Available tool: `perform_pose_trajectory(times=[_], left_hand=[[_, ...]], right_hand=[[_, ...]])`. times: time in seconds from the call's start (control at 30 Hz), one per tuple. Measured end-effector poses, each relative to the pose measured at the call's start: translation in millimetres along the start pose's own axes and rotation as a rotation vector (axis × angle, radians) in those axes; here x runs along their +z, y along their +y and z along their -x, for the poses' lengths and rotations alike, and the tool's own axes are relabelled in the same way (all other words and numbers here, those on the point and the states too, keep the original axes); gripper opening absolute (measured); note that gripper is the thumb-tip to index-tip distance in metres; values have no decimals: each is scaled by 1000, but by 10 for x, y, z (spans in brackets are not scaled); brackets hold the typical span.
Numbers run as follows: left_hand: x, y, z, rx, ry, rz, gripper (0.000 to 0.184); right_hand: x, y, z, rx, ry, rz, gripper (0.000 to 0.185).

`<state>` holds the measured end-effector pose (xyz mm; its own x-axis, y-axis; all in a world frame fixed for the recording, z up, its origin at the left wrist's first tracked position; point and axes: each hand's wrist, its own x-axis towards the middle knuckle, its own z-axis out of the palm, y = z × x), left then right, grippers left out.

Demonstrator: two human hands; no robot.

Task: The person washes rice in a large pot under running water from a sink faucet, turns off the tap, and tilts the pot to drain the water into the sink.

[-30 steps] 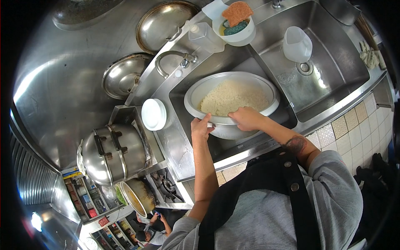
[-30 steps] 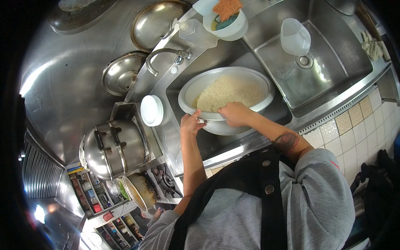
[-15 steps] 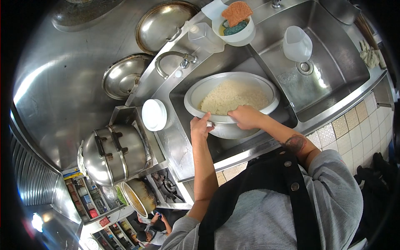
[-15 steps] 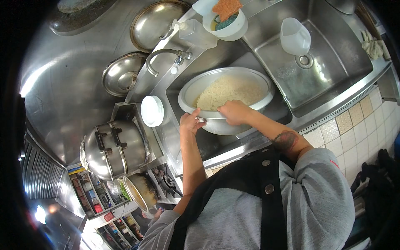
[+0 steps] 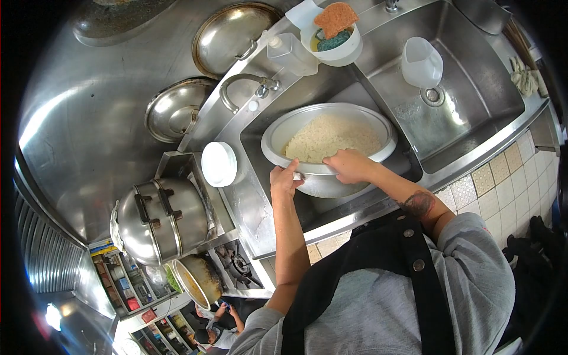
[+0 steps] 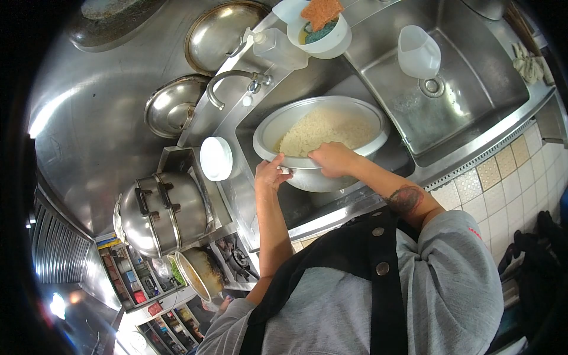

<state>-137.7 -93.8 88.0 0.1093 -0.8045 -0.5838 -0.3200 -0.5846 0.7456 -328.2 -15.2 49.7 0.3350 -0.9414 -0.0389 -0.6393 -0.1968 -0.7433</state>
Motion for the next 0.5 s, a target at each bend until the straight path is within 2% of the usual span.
perform_pose_trajectory(times=[0.5], left_hand=[[-9, -14, -20, -21, 12, -25, 39]], right_hand=[[-5, -1, -1, 8, -1, -2, 29]])
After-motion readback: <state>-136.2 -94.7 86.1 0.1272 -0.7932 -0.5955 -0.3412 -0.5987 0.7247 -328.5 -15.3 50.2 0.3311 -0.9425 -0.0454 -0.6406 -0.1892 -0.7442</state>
